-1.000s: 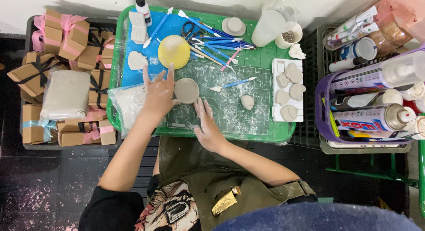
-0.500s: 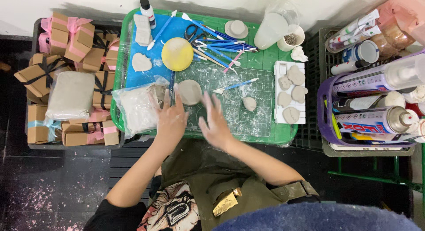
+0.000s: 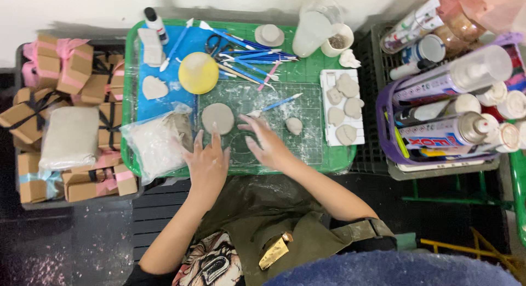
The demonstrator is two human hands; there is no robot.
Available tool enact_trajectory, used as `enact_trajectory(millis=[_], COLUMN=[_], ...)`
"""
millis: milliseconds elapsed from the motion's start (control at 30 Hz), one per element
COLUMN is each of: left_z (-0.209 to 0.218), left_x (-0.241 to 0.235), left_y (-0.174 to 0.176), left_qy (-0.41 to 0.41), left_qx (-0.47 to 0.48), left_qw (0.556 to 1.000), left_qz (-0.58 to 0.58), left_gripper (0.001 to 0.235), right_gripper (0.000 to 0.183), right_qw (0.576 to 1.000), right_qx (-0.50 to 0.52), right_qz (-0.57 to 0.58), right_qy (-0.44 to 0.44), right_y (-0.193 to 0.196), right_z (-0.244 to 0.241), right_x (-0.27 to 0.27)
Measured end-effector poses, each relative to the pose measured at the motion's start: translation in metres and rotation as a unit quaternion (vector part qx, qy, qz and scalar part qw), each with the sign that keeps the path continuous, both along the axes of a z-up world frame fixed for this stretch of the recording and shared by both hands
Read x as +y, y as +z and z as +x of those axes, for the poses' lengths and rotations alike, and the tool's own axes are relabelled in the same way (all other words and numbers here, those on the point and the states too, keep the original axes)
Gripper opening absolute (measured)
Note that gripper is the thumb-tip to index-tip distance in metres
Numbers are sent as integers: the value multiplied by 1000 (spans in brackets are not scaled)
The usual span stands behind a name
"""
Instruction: The person works with clay at a table, taking small pieces of clay from a bag, rolling them between their palms to form a ball, and then shaping the clay by hand next to a flat clay disc.
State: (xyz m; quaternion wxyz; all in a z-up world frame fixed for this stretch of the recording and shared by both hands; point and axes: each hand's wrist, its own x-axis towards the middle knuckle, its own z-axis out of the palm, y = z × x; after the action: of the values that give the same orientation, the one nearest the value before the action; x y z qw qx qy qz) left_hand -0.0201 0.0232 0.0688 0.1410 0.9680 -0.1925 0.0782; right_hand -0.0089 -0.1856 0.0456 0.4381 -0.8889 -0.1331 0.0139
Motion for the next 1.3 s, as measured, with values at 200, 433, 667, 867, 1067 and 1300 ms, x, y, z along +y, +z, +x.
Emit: enact_trajectory(millis=[200, 433, 667, 867, 1067, 1300], left_z=[24, 68, 90, 43, 59, 100], left_x=[-42, -109, -92, -97, -105, -102], left_y=[-14, -64, -65, -37, -49, -77], left_qy=[-100, -125, -61, -78, -106, -87], left_qx=[-16, -89, -95, -22, -107, -102], left_qw=[994, 984, 993, 981, 979, 989], left_qz=[-43, -93, 45, -175, -135, 57], left_gripper=[57, 61, 47, 37, 38, 33], right_gripper=[48, 62, 73, 21, 63, 41], right_qw=[980, 964, 986, 687, 724, 851], right_qx=[12, 6, 22, 285, 110, 41], right_qz=[-173, -224, 20, 634, 654, 428], right_qy=[-95, -140, -165, -212, -188, -302], right_y=[40, 3, -2, -38, -62, -16], right_z=[-6, -35, -39, -30, -36, -26], right_x=[-104, -109, -106, -116, -120, -105])
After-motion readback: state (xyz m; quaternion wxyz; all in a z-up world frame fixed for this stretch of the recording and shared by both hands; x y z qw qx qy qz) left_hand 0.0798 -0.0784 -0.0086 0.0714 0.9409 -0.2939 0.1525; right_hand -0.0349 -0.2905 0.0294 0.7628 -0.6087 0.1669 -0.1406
